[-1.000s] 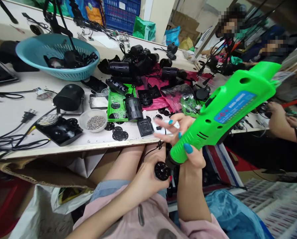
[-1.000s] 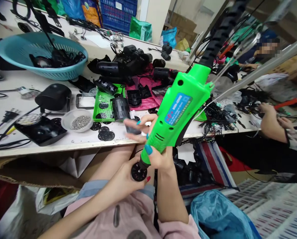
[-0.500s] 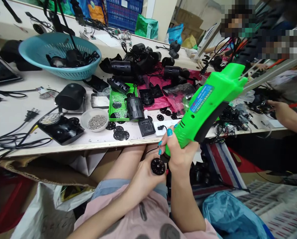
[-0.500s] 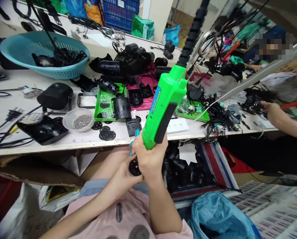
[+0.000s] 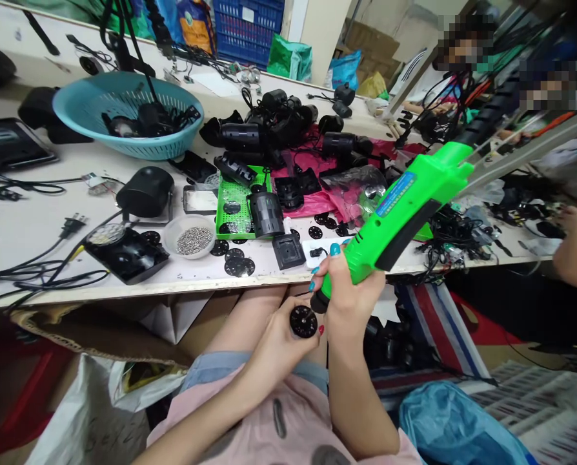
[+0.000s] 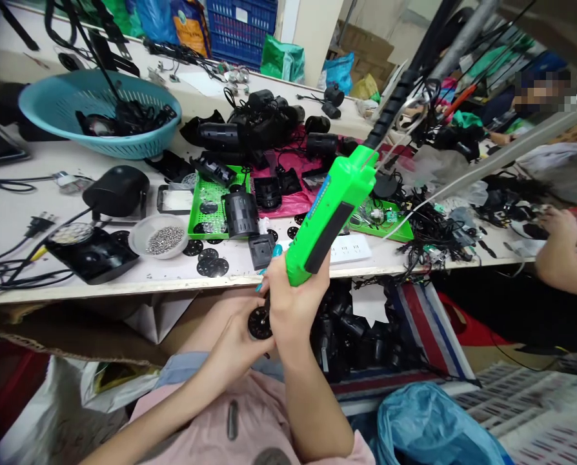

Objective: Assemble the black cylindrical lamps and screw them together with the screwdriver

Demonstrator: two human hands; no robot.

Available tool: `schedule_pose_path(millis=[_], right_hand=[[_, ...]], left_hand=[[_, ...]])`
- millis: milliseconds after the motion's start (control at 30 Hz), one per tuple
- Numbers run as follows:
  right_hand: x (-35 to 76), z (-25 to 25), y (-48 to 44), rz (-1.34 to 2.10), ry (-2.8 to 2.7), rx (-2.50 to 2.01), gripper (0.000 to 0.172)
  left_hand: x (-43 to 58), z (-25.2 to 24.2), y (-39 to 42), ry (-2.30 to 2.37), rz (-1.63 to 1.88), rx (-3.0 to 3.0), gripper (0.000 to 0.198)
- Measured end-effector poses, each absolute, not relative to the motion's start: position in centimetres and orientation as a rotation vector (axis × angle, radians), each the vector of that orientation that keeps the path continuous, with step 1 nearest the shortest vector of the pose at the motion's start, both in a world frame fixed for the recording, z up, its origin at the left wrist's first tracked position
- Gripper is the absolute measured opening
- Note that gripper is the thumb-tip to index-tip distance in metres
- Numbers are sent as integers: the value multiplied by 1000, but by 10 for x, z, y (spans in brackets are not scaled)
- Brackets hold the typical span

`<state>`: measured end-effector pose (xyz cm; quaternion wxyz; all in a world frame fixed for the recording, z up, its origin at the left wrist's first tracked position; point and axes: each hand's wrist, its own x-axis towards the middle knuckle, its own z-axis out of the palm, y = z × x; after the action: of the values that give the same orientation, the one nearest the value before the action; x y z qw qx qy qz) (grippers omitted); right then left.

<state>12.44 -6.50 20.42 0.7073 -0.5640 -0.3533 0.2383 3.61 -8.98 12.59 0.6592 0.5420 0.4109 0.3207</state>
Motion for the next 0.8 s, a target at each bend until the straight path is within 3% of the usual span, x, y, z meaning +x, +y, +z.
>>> schedule_pose_path(millis=[133, 333, 467, 633, 800], right_hand=[[135, 195, -36, 701, -781, -1081, 22], [182, 177, 34, 453, -898, -1181, 34], [200, 170, 44, 413, -1093, -1261, 40], [179, 162, -7, 431, -1173, -1305, 64], [150, 142, -71, 744, -1376, -1323, 30]], left_hand=[[21, 124, -71, 1003, 662, 1240, 27], [-14, 116, -51, 719, 546, 615, 53], [-25, 111, -48, 583, 593, 358, 46], [-30, 109, -43, 541, 626, 285, 41], [-34, 104, -40, 466, 652, 224, 29]])
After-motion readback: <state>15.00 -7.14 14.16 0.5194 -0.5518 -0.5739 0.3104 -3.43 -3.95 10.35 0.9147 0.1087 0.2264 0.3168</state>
